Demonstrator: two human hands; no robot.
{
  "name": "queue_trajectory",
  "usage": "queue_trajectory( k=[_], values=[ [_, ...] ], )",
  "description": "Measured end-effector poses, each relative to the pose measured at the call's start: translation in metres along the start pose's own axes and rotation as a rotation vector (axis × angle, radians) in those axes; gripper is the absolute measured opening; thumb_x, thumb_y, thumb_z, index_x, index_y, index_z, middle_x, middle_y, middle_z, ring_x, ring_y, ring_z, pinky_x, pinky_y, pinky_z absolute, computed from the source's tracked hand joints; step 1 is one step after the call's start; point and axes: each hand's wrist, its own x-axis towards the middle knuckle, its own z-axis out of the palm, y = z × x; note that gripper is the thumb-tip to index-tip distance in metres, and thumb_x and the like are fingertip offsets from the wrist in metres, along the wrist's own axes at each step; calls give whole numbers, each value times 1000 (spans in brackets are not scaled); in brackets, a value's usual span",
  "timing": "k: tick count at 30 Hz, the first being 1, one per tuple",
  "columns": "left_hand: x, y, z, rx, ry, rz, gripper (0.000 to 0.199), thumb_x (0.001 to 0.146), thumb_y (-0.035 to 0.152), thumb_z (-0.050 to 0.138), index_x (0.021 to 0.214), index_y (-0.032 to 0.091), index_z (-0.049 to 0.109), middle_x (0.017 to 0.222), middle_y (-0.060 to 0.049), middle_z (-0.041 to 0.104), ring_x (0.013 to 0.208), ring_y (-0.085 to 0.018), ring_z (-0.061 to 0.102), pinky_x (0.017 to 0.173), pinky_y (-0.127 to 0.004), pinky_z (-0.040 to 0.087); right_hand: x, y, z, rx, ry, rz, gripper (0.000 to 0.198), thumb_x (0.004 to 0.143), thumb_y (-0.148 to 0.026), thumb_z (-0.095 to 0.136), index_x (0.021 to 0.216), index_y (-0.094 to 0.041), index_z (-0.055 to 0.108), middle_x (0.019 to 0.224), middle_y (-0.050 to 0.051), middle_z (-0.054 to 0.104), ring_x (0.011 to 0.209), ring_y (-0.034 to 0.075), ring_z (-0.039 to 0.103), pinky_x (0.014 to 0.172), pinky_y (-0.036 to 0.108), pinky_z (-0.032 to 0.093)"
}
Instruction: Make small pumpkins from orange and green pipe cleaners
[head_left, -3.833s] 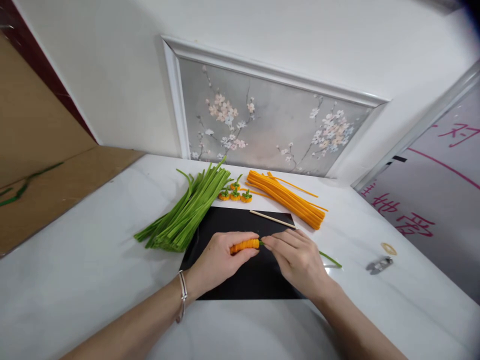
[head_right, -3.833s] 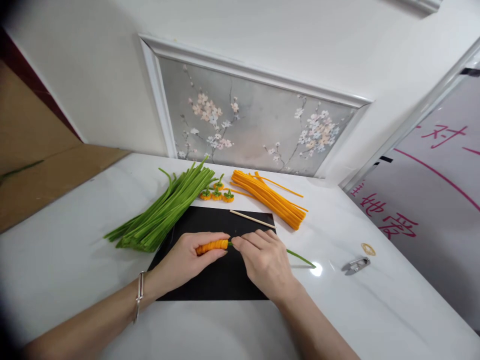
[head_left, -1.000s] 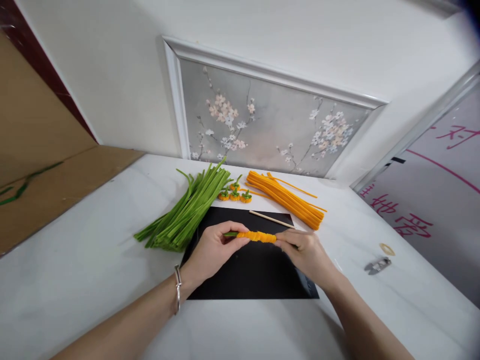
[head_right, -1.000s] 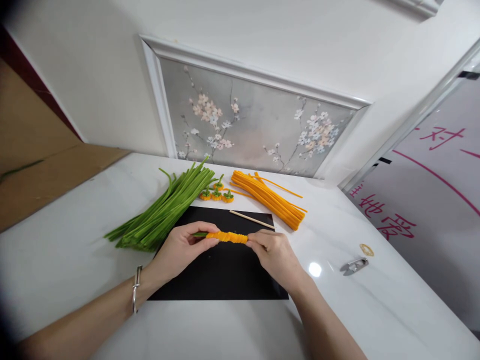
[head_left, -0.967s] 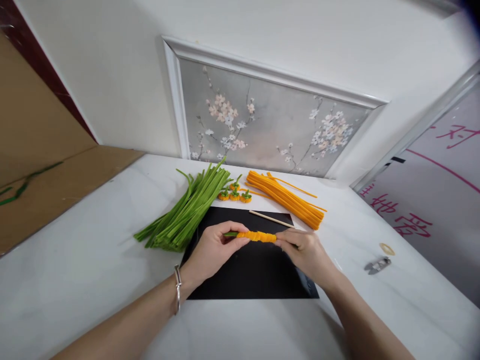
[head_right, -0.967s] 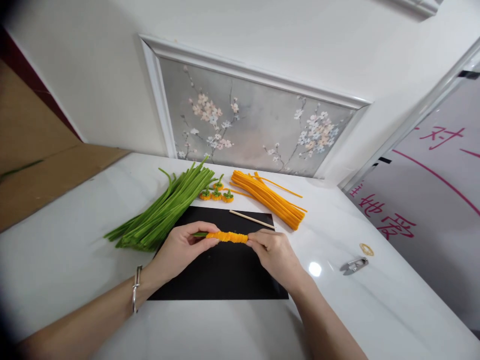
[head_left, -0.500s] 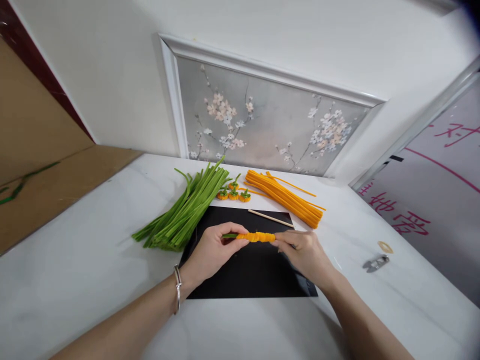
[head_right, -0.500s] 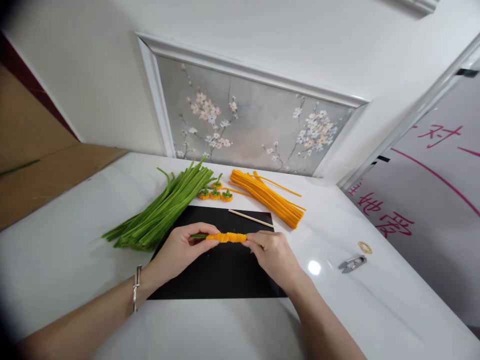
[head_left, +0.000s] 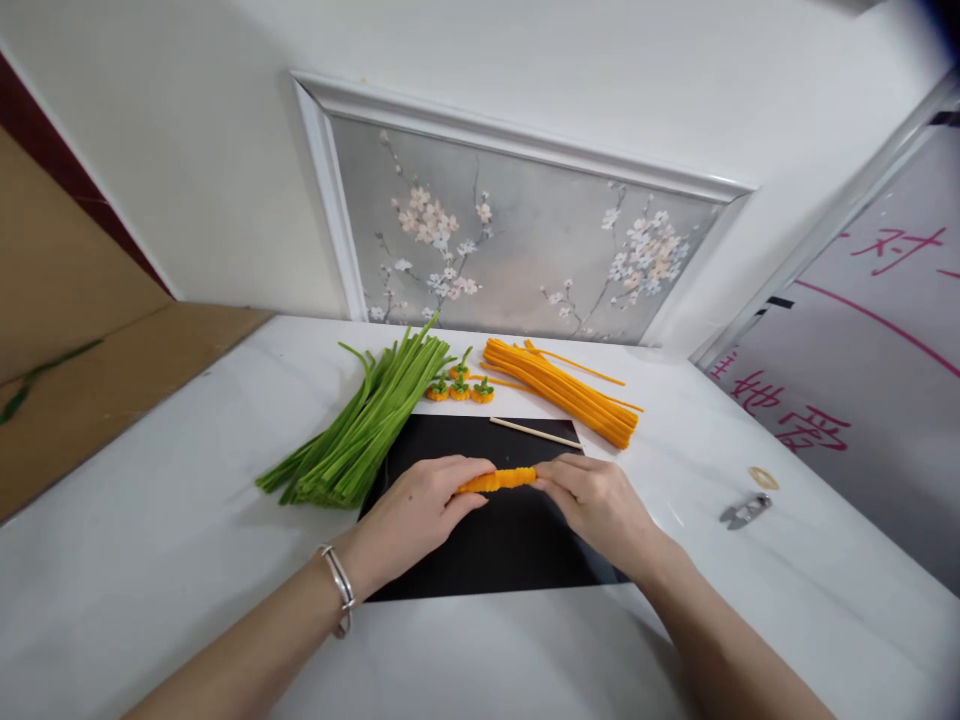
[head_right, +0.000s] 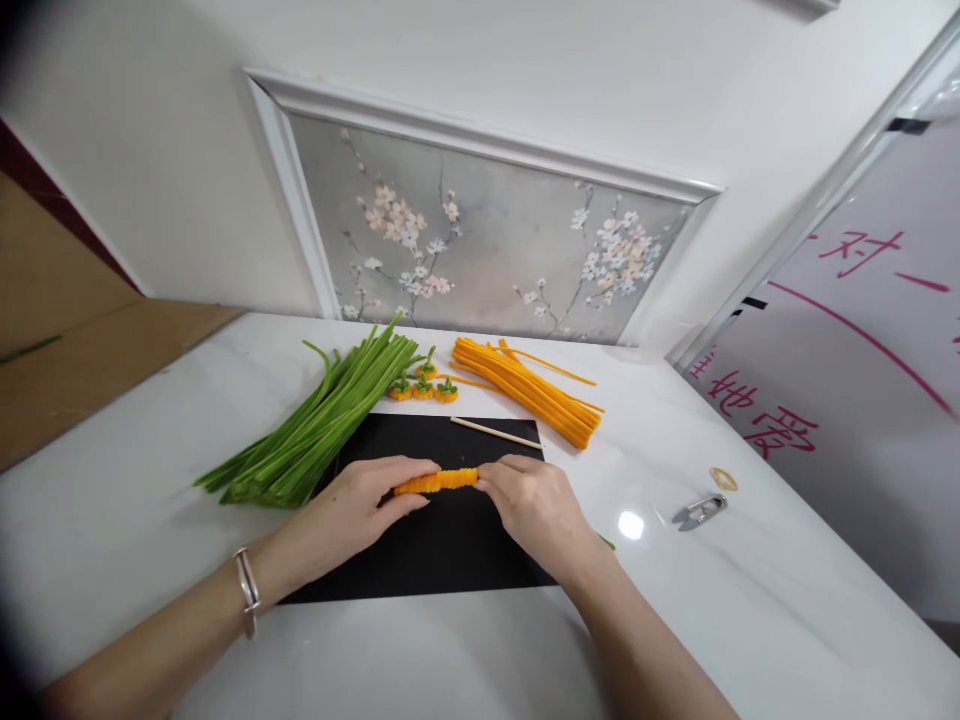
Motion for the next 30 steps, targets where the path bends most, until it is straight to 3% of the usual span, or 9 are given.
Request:
queue_trajectory(
  k=[7, 9, 13, 19, 30],
  values=[
    [-1, -2, 7, -42, 47, 32, 26, 92, 19, 49, 113, 24, 64, 114, -2, 70, 101, -18, 65, 89, -27, 48, 0, -9, 4, 22, -17, 15, 18, 94, -23, 51, 93, -19, 69, 82, 5, 71, 68, 17, 67, 64, 27, 52],
    [-1, 0, 7, -50, 49, 19, 24, 92, 19, 49, 111, 24, 64, 110, -1, 70, 97, -16, 65, 86, -25, 48, 1, -12, 4, 88, -4, 67, 15, 91, -24, 55, 101, -19, 66, 87, 4, 72, 72, 18, 68, 68, 28, 54],
    [-2, 6, 10, -41, 45, 9, 20, 90, 15, 50, 103, 22, 64, 96, 1, 70, 79, -13, 64, 72, -22, 45, 2, -20, 3, 220, 36, 148, 31, 86, -26, 63, 116, -20, 58, 92, 4, 71, 75, 17, 68, 66, 27, 56],
    [-4, 11, 19, -18, 55, 3, 11, 88, 15, 52, 87, 18, 62, 74, 4, 62, 62, -9, 54, 59, -20, 37, 4, -34, 6, 304, 109, 33, 13, 90, -21, 56, 100, -21, 64, 93, 5, 68, 84, 16, 66, 78, 28, 55],
    [-7, 12, 23, -46, 33, -32, 17, 87, 18, 49, 75, 16, 60, 61, 5, 54, 53, -7, 44, 53, -21, 32, 5, -39, 2, 213, 95, -93, 20, 92, -13, 49, 100, -21, 65, 95, 4, 71, 88, 15, 66, 79, 28, 54]
  ],
)
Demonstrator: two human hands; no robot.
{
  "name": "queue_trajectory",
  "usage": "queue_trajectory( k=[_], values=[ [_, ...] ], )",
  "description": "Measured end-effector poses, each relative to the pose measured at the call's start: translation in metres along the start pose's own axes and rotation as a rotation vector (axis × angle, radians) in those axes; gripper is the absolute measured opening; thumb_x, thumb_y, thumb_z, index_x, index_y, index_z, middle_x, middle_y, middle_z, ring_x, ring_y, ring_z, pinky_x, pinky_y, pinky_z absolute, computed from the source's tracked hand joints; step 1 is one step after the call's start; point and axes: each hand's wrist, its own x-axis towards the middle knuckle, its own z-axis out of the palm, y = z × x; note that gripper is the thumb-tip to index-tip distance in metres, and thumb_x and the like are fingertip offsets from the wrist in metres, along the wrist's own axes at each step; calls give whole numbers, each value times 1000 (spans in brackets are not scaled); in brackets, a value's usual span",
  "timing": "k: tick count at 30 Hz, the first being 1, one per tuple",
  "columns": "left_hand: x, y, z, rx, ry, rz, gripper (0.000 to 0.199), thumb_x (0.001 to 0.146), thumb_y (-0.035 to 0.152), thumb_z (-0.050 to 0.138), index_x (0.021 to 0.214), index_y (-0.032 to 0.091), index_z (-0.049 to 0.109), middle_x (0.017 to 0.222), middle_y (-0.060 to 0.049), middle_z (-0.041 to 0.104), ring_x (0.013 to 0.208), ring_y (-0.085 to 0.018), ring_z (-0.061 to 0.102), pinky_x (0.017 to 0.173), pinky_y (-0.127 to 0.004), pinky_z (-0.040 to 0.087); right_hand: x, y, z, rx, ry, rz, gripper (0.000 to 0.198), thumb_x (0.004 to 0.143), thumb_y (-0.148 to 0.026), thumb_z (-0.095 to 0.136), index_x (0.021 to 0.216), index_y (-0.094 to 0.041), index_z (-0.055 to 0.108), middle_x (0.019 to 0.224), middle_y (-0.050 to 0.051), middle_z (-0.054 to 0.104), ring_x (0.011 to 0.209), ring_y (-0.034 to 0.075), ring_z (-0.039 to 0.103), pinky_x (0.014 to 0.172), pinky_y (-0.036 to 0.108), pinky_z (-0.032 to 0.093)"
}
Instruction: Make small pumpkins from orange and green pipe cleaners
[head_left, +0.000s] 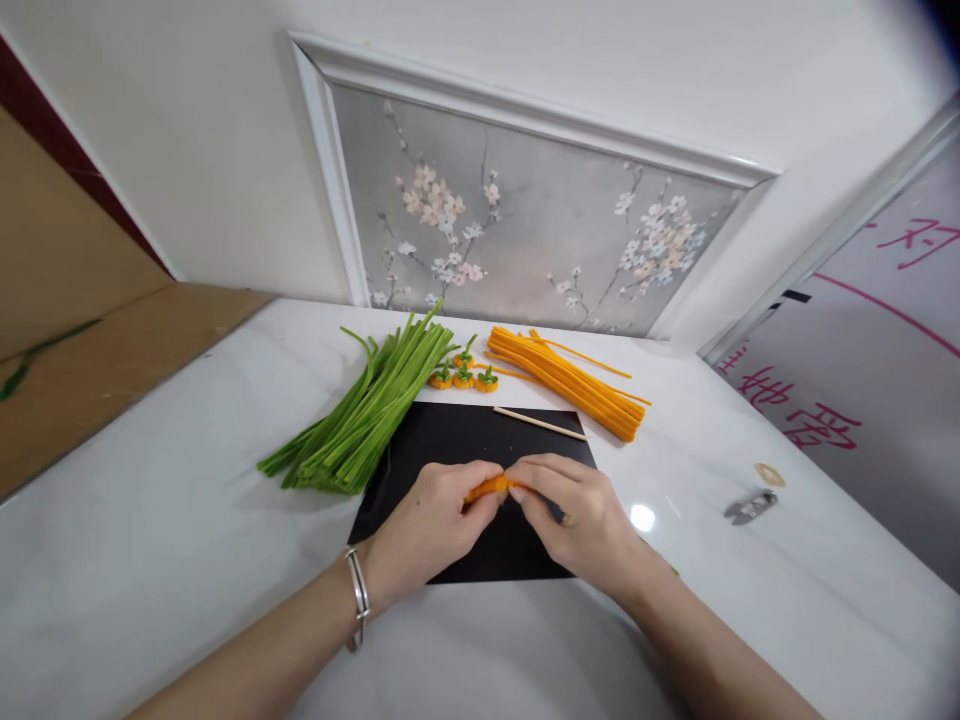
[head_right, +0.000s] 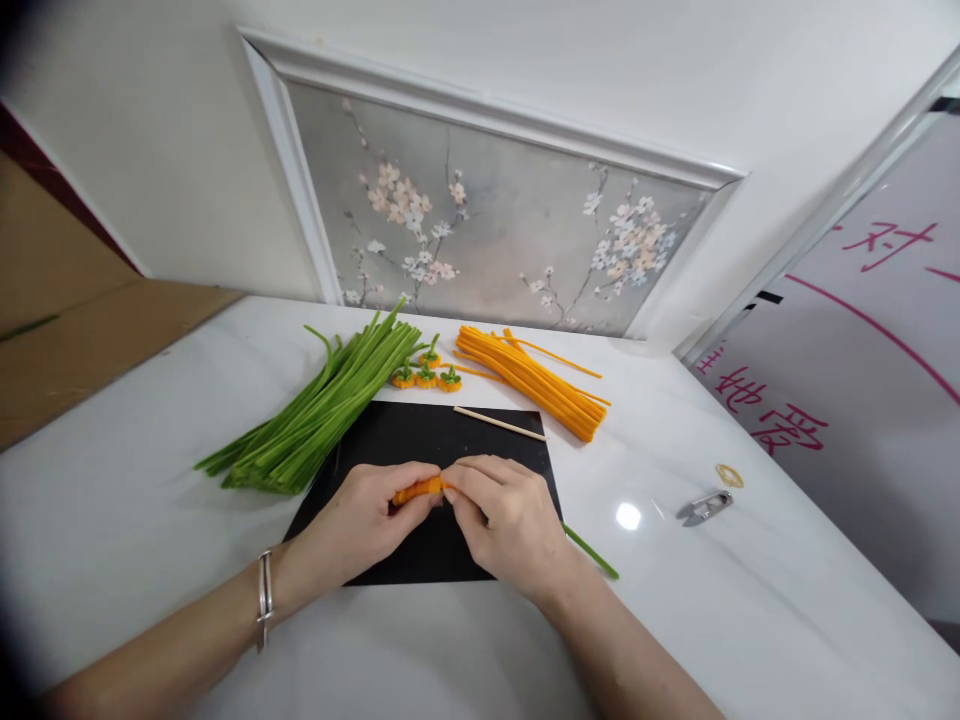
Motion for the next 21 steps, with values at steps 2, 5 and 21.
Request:
queue_trajectory(
  k=[2, 5, 21],
  values=[
    [1, 1, 0, -39, -17, -44, 17, 87, 19, 49, 75, 16, 61, 62, 5, 56, 54, -8, 45, 53, -21, 32, -1, 3, 0, -66, -7, -39, 20, 92, -12, 48, 100, -21, 65, 98, 4, 71, 86, 15, 66, 77, 29, 52],
    [3, 3, -3, -132, -71, -105, 16, 85, 21, 50, 80, 17, 65, 66, 3, 61, 58, -10, 49, 55, -21, 35, -2, 6, -1, -161, -19, -90, 20, 92, -10, 49, 100, -20, 65, 99, 4, 72, 83, 15, 66, 72, 29, 49],
    [6, 12, -3, -329, -99, -161, 19, 86, 27, 55, 73, 16, 64, 67, 2, 63, 62, -11, 51, 58, -22, 38, 1, 1, -3, -240, -32, -135, 23, 93, -10, 43, 91, -19, 65, 92, 5, 71, 78, 16, 62, 68, 29, 48]
  ],
)
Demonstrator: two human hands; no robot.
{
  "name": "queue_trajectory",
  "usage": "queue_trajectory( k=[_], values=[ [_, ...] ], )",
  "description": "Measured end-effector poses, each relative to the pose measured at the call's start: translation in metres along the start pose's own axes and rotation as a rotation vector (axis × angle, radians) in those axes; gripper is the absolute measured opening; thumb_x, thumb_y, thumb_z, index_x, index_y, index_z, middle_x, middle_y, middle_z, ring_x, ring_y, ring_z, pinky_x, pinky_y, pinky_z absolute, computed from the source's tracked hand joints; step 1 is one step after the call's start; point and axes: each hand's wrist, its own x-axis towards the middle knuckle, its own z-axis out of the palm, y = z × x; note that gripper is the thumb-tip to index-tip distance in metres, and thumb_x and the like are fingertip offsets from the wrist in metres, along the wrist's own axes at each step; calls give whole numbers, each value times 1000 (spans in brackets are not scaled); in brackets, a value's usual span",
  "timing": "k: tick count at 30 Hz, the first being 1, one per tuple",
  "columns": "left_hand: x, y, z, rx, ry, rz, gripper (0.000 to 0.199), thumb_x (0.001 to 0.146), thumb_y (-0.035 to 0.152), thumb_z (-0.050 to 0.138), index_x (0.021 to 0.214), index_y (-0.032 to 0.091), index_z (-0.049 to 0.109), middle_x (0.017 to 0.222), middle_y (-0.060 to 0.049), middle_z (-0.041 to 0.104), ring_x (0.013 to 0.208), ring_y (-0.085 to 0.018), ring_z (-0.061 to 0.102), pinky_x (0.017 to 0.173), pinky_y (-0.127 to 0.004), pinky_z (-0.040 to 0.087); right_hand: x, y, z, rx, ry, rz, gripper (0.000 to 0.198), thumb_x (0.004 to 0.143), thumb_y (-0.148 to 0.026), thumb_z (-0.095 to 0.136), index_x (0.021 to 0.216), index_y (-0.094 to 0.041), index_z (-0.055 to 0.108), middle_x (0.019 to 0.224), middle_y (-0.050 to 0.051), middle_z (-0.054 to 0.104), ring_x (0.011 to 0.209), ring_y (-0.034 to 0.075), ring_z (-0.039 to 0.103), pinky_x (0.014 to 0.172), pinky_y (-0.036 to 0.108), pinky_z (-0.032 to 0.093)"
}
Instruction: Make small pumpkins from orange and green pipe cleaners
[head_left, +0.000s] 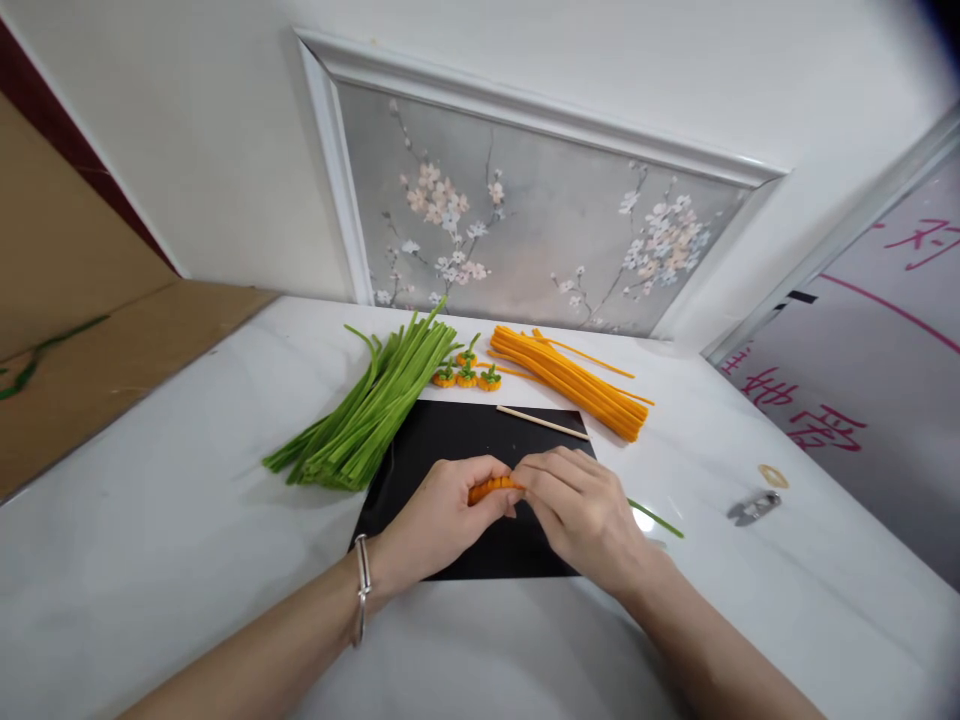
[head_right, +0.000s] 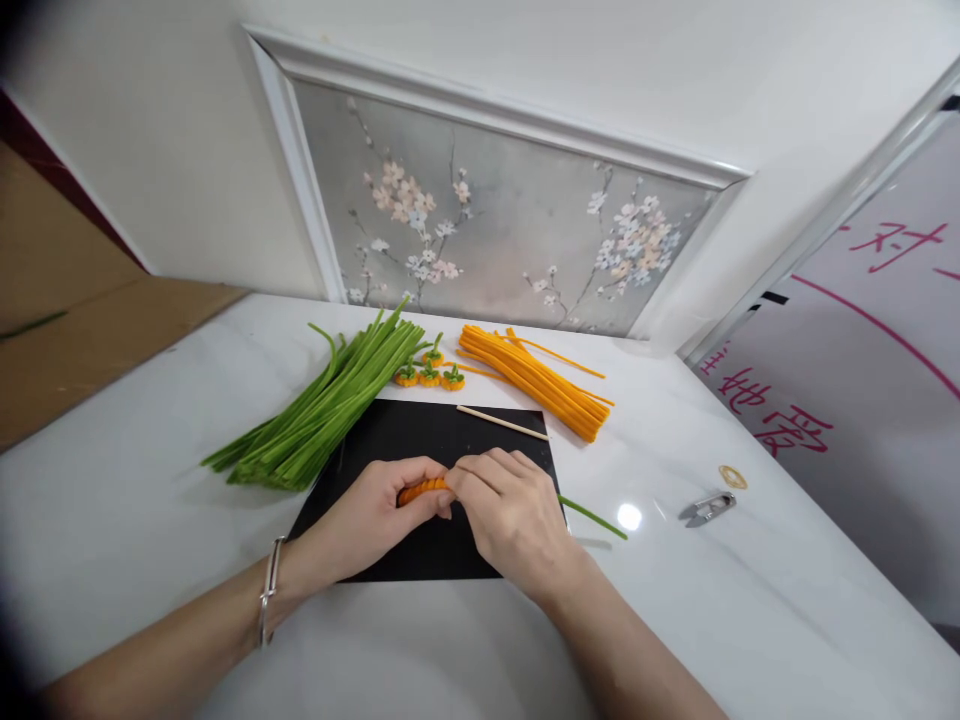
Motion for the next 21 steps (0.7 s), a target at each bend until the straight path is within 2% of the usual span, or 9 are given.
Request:
queue_trajectory(
  k=[2, 5, 6, 9, 13, 16, 18, 21],
  values=[
    [2, -2, -1, -16, 8, 14, 21, 88, 28, 52, 78, 16, 65, 70, 1, 64, 64, -12, 54, 60, -23, 40, -1, 3, -4, -3, -40, 26, 23, 92, -12, 47, 105, -21, 64, 103, 6, 69, 86, 18, 64, 74, 32, 51],
    [5, -7, -5, -26, 82, 21, 19, 87, 32, 54, 94, 18, 65, 82, 0, 67, 73, -15, 59, 67, -25, 45, -5, 14, -11, 8, -79, 155, 43, 88, -19, 56, 131, -25, 51, 125, 8, 61, 102, 22, 63, 83, 36, 54],
    [6, -10, -7, -22, 129, 17, 19, 85, 32, 58, 97, 19, 63, 87, -1, 68, 78, -16, 61, 71, -26, 47, -7, 19, -13, 24, -81, 204, 48, 88, -20, 57, 135, -26, 47, 125, 8, 61, 101, 22, 64, 82, 36, 56],
    [8, -15, -12, 19, 245, 9, 25, 80, 30, 64, 103, 20, 60, 101, -3, 68, 91, -19, 63, 83, -30, 48, -11, 32, -16, 75, -47, 279, 42, 90, -23, 55, 132, -26, 51, 109, 7, 68, 87, 20, 68, 76, 34, 58],
    [8, -17, -14, 29, 223, 15, 28, 80, 26, 63, 107, 21, 59, 106, -3, 68, 93, -19, 64, 84, -30, 48, -11, 35, -16, 161, -5, 319, 27, 94, -24, 49, 116, -21, 63, 91, 6, 70, 71, 17, 67, 72, 32, 58],
    [9, -17, -15, -16, 195, -4, 23, 83, 26, 58, 105, 19, 60, 96, -3, 69, 85, -18, 65, 78, -29, 49, -10, 35, -19, 295, -49, 412, 30, 94, -25, 47, 122, -22, 60, 80, 3, 69, 59, 13, 64, 63, 28, 58],
    [10, -17, -17, -39, 205, -10, 19, 86, 26, 53, 100, 18, 63, 86, -2, 68, 79, -17, 64, 75, -28, 48, -11, 38, -21, 425, -93, 464, 32, 96, -27, 43, 124, -22, 58, 72, 1, 66, 59, 12, 64, 59, 26, 58],
    [12, -20, -18, -73, 232, -12, 19, 85, 24, 53, 99, 18, 65, 81, -1, 66, 77, -16, 62, 75, -29, 47, -15, 45, -24, 633, -164, 468, 32, 98, -28, 36, 118, -21, 61, 80, 3, 67, 65, 12, 66, 60, 25, 59]
  ],
)
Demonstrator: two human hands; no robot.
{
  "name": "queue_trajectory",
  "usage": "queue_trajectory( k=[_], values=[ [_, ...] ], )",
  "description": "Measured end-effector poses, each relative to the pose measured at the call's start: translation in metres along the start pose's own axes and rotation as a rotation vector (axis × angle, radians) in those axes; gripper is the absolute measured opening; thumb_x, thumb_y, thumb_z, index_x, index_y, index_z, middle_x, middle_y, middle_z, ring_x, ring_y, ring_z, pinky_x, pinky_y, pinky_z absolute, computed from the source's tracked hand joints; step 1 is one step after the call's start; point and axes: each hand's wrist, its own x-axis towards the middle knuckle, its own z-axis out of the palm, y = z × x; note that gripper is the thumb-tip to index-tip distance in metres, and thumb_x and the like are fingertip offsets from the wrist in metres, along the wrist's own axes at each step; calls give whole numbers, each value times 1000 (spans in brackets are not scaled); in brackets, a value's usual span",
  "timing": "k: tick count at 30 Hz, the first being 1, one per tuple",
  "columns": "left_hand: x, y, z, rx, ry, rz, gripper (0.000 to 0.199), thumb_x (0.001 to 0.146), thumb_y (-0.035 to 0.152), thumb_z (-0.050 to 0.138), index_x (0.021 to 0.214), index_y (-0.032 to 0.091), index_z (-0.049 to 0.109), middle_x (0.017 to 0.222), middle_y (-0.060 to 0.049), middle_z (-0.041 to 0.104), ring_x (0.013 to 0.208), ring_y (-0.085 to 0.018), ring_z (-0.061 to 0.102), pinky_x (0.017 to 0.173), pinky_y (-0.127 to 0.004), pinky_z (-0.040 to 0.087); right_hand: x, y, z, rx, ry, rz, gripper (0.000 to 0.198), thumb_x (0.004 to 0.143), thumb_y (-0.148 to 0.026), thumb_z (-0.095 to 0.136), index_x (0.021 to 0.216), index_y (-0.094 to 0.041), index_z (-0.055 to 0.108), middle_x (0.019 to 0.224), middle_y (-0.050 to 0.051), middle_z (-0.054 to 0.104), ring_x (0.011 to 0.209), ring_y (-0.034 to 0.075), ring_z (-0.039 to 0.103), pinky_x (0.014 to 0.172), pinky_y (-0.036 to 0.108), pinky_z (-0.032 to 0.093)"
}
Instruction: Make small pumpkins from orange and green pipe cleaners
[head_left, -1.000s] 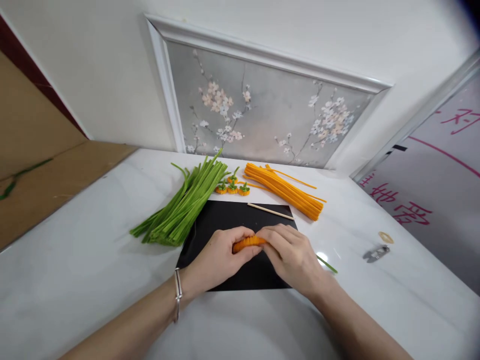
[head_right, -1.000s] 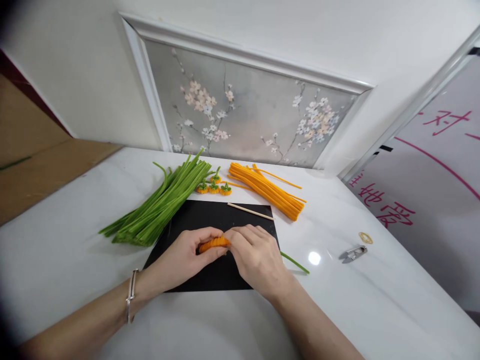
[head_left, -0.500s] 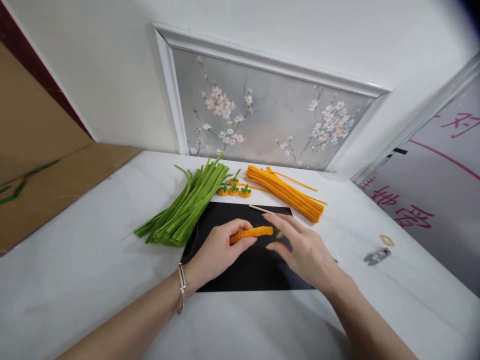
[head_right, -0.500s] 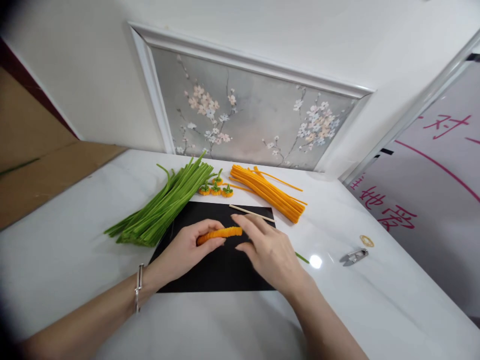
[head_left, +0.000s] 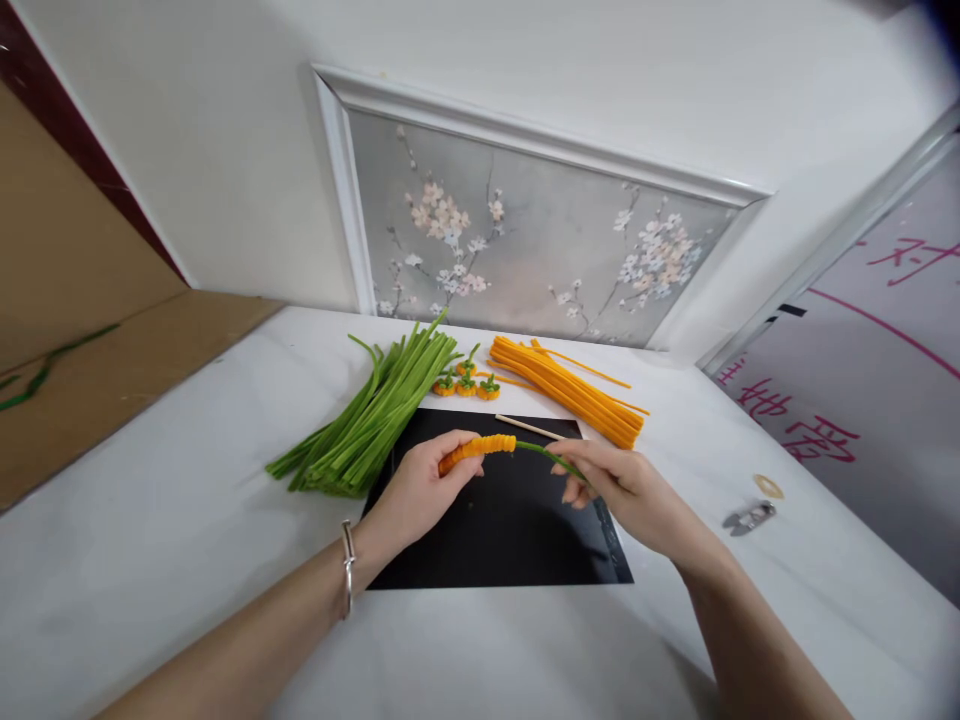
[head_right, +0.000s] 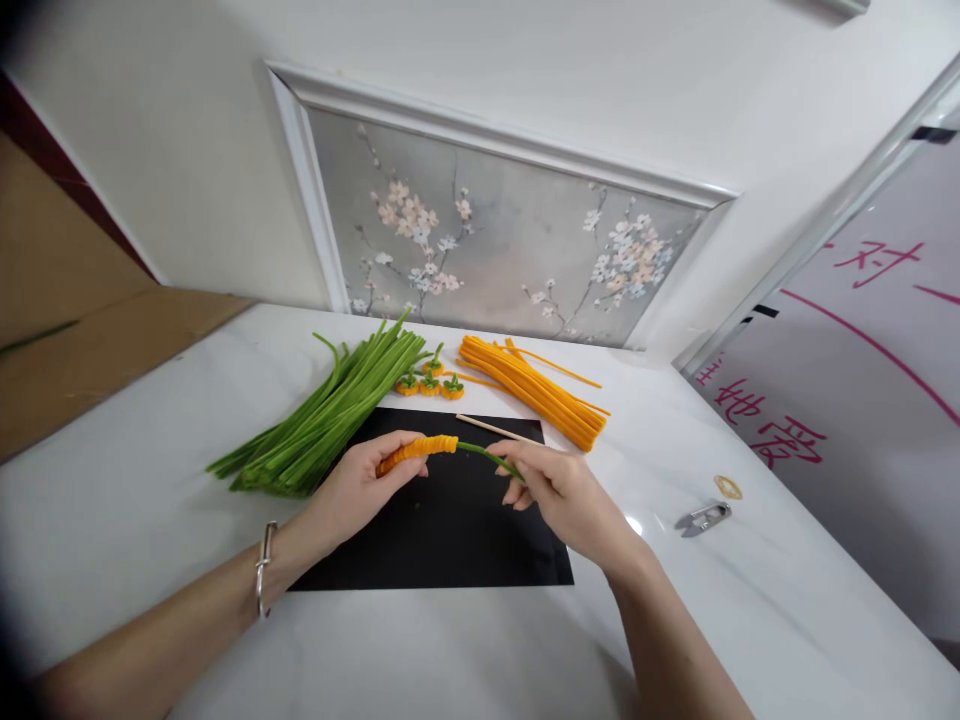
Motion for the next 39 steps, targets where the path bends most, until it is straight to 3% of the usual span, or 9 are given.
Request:
queue_trajectory(
  k=[6, 10, 13, 16, 21, 26, 29, 35, 39],
  values=[
    [-1, 0, 0, -121, 16, -83, 20, 83, 27, 60, 100, 19, 66, 77, 1, 63, 71, -13, 56, 68, -25, 45, -2, 0, -4, 3, -131, -57, 31, 98, -24, 37, 107, -20, 67, 92, 6, 72, 83, 15, 70, 79, 31, 59],
    [-1, 3, -5, -634, -136, -375, 22, 89, 34, 55, 91, 16, 67, 86, -5, 65, 55, -7, 44, 41, -17, 30, -1, -1, -5, -87, -83, -71, 26, 96, -25, 44, 108, -23, 67, 92, 4, 73, 84, 16, 71, 79, 30, 59],
    [-1, 6, -9, -1007, -200, -531, 23, 92, 26, 51, 100, 12, 68, 96, -11, 64, 62, -7, 50, 45, -15, 37, 2, -1, -4, -184, 18, -146, 24, 95, -24, 48, 110, -23, 67, 93, 4, 71, 82, 16, 69, 76, 29, 58],
    [-3, 8, -8, -1170, -263, -518, 24, 92, 13, 51, 110, 10, 66, 103, -13, 62, 71, -7, 56, 52, -14, 42, 4, -2, 2, -314, 148, -269, 23, 93, -22, 51, 108, -23, 68, 102, 8, 65, 90, 18, 65, 76, 32, 57],
    [-6, 7, 0, -1221, -242, -466, 27, 91, 6, 49, 110, 13, 67, 109, -13, 61, 78, -8, 59, 53, -13, 43, 6, -9, 23, -463, 284, -496, 27, 90, -13, 55, 112, -23, 66, 115, 11, 61, 107, 24, 59, 84, 43, 56],
    [-6, 3, 4, -1183, -170, -471, 21, 89, 7, 52, 101, 12, 68, 107, -12, 62, 76, -9, 60, 56, -14, 46, 4, -12, 38, -416, 170, -711, 37, 89, -5, 52, 122, -21, 59, 111, 9, 67, 113, 23, 59, 93, 43, 54],
    [-6, 2, 4, -1201, -180, -485, 16, 92, 14, 52, 94, 12, 68, 97, -10, 62, 75, -9, 60, 57, -15, 47, 4, -12, 38, -416, 132, -671, 35, 91, -5, 48, 122, -19, 57, 116, 12, 65, 118, 24, 56, 96, 44, 53],
    [-3, -2, 4, -1217, -94, -511, 16, 93, 13, 49, 90, 11, 65, 87, -7, 59, 66, -7, 57, 46, -13, 41, 4, -15, 21, -608, 227, -571, 30, 89, -2, 46, 106, -21, 63, 119, 10, 63, 121, 26, 51, 96, 48, 50],
    [-1, -4, 3, -1267, -18, -483, 20, 94, 9, 44, 96, 14, 63, 88, -6, 60, 67, -8, 59, 53, -15, 47, 1, -18, 18, -550, 129, -608, 39, 90, 1, 36, 114, -19, 59, 117, 12, 64, 116, 22, 57, 96, 43, 52]
  ],
)
